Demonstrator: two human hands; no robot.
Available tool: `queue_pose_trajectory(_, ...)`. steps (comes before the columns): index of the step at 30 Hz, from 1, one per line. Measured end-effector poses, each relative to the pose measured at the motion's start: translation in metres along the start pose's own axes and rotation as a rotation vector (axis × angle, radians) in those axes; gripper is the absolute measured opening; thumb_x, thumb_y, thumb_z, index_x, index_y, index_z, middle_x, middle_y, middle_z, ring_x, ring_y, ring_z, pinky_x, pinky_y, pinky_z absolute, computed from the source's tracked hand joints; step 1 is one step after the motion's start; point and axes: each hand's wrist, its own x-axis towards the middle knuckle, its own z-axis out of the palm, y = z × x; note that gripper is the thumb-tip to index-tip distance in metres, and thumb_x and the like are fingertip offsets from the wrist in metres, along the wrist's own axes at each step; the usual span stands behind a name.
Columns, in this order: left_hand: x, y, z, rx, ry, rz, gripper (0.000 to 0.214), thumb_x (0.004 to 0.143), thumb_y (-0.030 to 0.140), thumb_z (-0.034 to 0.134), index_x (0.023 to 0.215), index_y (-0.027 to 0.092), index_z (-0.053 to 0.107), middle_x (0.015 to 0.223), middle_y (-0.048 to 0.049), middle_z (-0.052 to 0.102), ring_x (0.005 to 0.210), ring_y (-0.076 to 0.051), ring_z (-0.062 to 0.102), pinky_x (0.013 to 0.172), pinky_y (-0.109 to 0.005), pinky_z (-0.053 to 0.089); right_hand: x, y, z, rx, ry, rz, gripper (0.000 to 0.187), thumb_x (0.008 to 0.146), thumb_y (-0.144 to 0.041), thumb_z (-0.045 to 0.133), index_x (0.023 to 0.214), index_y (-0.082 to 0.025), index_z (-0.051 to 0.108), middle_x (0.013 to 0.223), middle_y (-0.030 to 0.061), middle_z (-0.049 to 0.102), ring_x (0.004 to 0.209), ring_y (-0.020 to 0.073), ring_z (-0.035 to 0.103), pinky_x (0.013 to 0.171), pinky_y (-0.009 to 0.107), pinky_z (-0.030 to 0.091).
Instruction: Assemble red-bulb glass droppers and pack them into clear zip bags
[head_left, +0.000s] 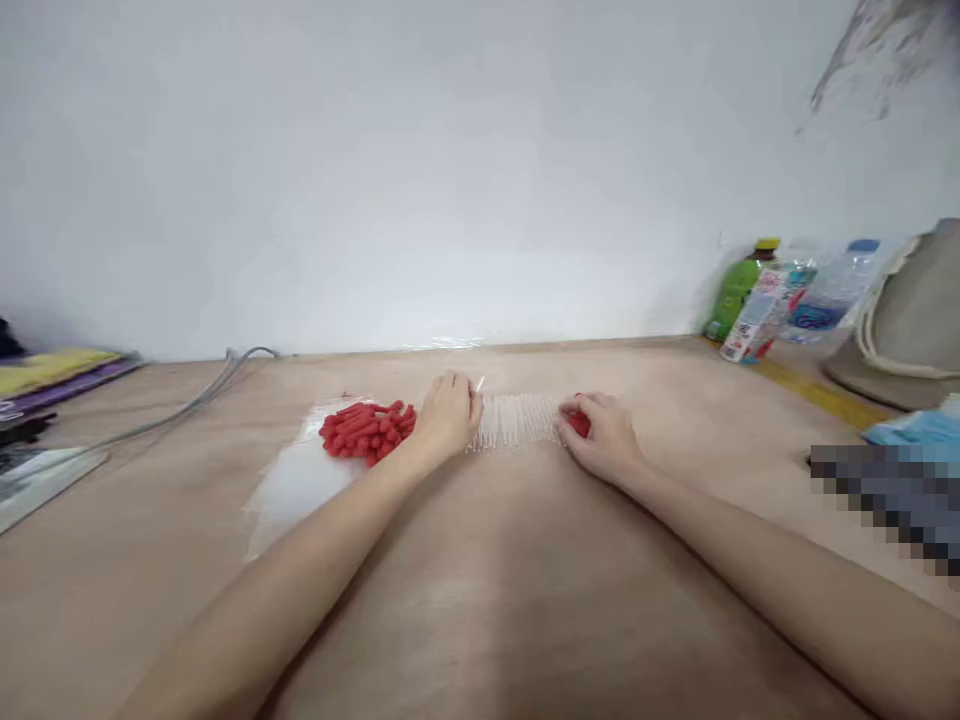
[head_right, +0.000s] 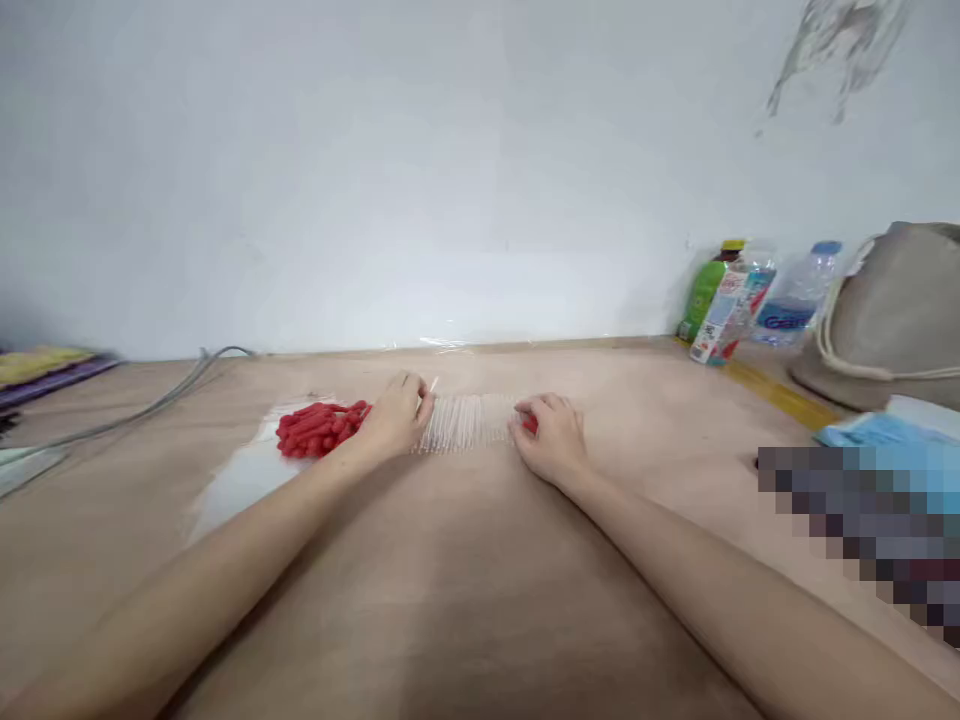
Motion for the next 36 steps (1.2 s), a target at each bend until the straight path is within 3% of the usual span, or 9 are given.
queue_pose_trajectory(5, -0.041, -0.013, -0.006, -0.141, -0.129, 0.213, 0.015, 0.089, 0.027, 0.032, 0.088, 0.018, 0.043, 0.077, -0.0037, 0.055, 0.068, -0.017, 0.053, 0.06, -0.028, 0.04, 0.004, -0.001, -0.001, 0.051, 0.05, 0.139, 0.018, 0.071, -0.03, 0.052, 0.082, -0.02, 0.063, 0.086, 0.005, 0.059, 0.088, 0.0206, 0.051, 0.078, 0.035, 0.036)
queue_pose_trajectory(9, -0.056, -0.017, -0.007, -0.258, -0.089, 0.203, 0.01, 0.087, 0.024, 0.038, 0.089, 0.017, 0.046, 0.082, -0.0043, 0.057, 0.075, -0.016, 0.054, 0.065, -0.027, 0.042, 0.015, 0.003, -0.001, 0.036, 0.054, 0.204, 0.019, 0.071, -0.033, 0.052, 0.083, -0.022, 0.063, 0.088, 0.0047, 0.058, 0.091, 0.0226, 0.05, 0.08, 0.04, 0.033)
queue_pose_trajectory(18, -0.055, -0.018, -0.003, -0.362, -0.052, 0.195, 0.01, 0.082, 0.02, 0.046, 0.09, 0.017, 0.053, 0.082, -0.0042, 0.057, 0.075, -0.016, 0.054, 0.069, -0.029, 0.043, 0.027, 0.025, 0.0, -0.033, 0.064, 0.202, 0.024, 0.073, -0.041, 0.05, 0.073, -0.023, 0.066, 0.088, 0.0067, 0.058, 0.094, 0.0257, 0.048, 0.079, 0.044, 0.031)
queue_pose_trajectory(24, -0.054, -0.019, -0.003, -0.336, -0.012, 0.231, 0.019, 0.083, 0.018, 0.047, 0.1, 0.017, 0.055, 0.085, -0.0053, 0.059, 0.08, -0.018, 0.053, 0.074, -0.032, 0.043, 0.021, 0.025, 0.004, -0.083, 0.017, 0.097, 0.026, 0.073, -0.042, 0.052, 0.084, -0.024, 0.067, 0.097, 0.0063, 0.059, 0.096, 0.0254, 0.047, 0.078, 0.043, 0.032)
queue_pose_trajectory(28, -0.054, -0.02, -0.002, -0.3, -0.003, 0.237, 0.021, 0.084, 0.018, 0.046, 0.101, 0.017, 0.058, 0.086, -0.0061, 0.059, 0.079, -0.018, 0.053, 0.073, -0.033, 0.042, 0.024, 0.027, 0.006, -0.118, -0.039, 0.102, 0.028, 0.074, -0.042, 0.051, 0.09, -0.025, 0.067, 0.103, 0.0068, 0.058, 0.099, 0.0268, 0.046, 0.079, 0.044, 0.032)
queue_pose_trajectory(36, -0.054, -0.021, -0.002, -0.289, 0.015, 0.243, 0.02, 0.084, 0.018, 0.046, 0.098, 0.017, 0.06, 0.084, -0.0056, 0.058, 0.079, -0.017, 0.053, 0.073, -0.033, 0.041, 0.026, 0.026, 0.005, -0.126, -0.082, 0.094, 0.023, 0.075, -0.039, 0.05, 0.084, -0.028, 0.069, 0.102, 0.0057, 0.058, 0.098, 0.0256, 0.046, 0.079, 0.042, 0.033)
